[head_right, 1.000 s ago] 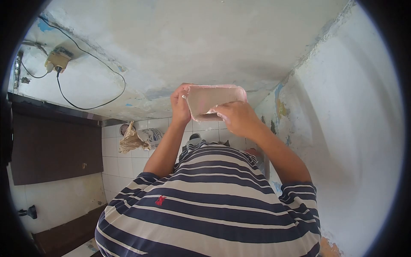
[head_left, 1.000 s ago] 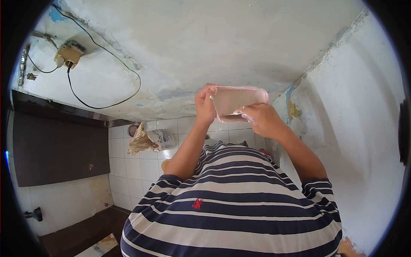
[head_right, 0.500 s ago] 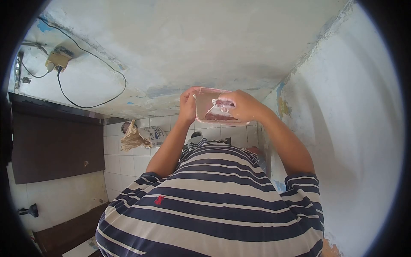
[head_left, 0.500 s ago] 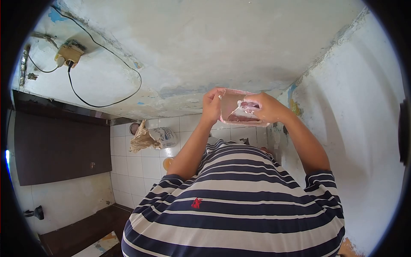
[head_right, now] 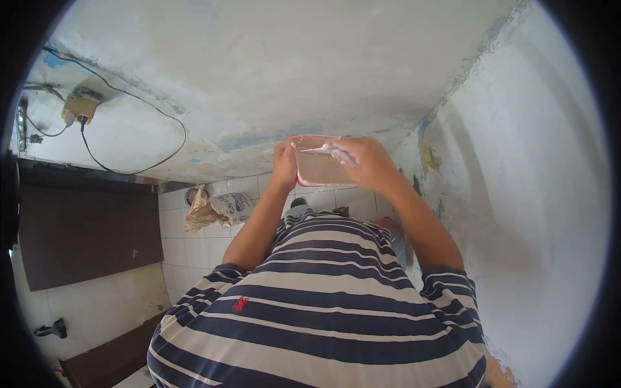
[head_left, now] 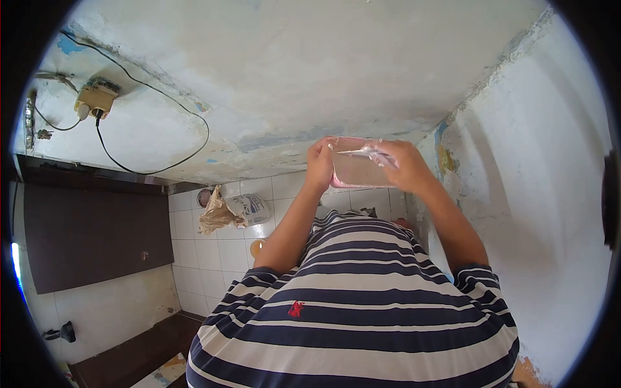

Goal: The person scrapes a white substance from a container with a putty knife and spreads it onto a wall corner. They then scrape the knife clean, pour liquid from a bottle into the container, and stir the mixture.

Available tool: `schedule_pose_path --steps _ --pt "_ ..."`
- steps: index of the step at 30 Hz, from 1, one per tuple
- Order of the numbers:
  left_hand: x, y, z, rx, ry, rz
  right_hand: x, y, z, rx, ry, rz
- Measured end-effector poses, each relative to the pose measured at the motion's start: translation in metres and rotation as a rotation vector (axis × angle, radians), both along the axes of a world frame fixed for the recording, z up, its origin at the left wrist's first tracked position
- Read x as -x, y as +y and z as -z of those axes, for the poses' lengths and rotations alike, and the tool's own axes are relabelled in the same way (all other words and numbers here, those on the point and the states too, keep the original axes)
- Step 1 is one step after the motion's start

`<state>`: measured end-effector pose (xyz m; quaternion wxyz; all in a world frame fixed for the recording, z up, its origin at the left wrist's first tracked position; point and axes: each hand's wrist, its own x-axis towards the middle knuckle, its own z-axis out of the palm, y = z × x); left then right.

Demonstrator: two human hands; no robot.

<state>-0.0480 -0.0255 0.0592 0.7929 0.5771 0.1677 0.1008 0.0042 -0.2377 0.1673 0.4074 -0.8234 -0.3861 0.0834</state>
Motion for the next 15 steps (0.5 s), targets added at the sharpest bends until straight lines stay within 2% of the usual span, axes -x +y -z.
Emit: schedule_pose_path --steps 1,3,5,10,15 --pt "-0.003 0.0 -0.001 0.057 0.004 -0.042 0.005 0.0 0.001 -0.001 -0.003 0.001" --pt "-0.009 0.001 -0.005 0.114 0.0 -0.092 0.015 0.002 0.007 -0.06 -0.307 -0.06" --pt "-0.013 0.002 -0.013 0.255 0.003 -0.272 0.03 0.007 0.007 -0.058 -0.351 -0.061" --pt "-0.015 0.01 -0.014 0.229 -0.031 -0.383 0.043 0.006 0.014 -0.06 -0.383 -0.031" --pt "-0.019 0.018 -0.02 0.224 -0.037 -0.459 0.045 -0.01 0.001 0.083 -0.42 -0.099"
